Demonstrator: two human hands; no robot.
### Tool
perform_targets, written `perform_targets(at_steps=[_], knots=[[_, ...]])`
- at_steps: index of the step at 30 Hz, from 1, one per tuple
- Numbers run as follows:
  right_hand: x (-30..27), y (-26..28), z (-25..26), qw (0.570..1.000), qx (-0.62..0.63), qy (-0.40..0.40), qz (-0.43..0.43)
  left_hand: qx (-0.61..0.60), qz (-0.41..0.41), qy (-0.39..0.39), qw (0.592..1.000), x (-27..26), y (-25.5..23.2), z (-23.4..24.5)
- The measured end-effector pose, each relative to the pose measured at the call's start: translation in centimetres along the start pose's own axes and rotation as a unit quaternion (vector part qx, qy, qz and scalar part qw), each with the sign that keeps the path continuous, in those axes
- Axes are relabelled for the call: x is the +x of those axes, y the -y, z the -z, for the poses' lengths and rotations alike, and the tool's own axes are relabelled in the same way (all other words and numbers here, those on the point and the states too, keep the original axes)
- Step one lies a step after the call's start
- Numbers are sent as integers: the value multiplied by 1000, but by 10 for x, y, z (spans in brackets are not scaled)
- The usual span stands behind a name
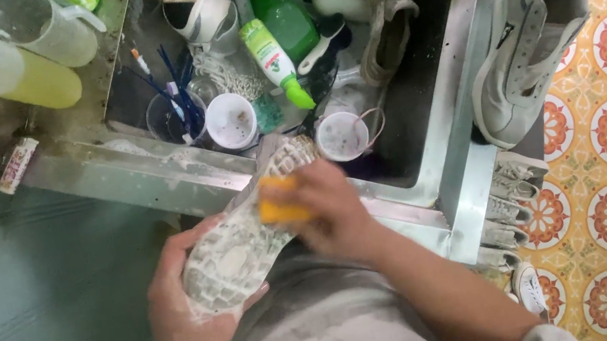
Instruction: The person scrubs a white sneaker with a brush and cleaning solution, focusing on the upper, sole, and interior. They rinse the shoe under a running tap and then scrub the sole with a yellow sponge before rinsing again.
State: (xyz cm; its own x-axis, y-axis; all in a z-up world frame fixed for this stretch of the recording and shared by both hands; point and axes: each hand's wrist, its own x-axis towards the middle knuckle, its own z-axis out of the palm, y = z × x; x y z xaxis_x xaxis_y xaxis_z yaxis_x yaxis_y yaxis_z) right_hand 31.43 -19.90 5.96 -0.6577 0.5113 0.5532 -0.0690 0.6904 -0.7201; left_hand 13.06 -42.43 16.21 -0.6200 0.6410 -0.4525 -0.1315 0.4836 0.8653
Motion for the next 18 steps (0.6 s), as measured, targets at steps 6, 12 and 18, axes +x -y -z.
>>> perform_targets(at_steps=[6,12,18], knots=[[23,-18,11,996,-26,20,-81,-100,132,-50,985,4,-42,-5],[6,-51,18,990,-54,44,-120,58,-69,10,996,2,21,19],[8,19,-4,986,-76,37,-147,-198,183,-68,961,6,-3,8]])
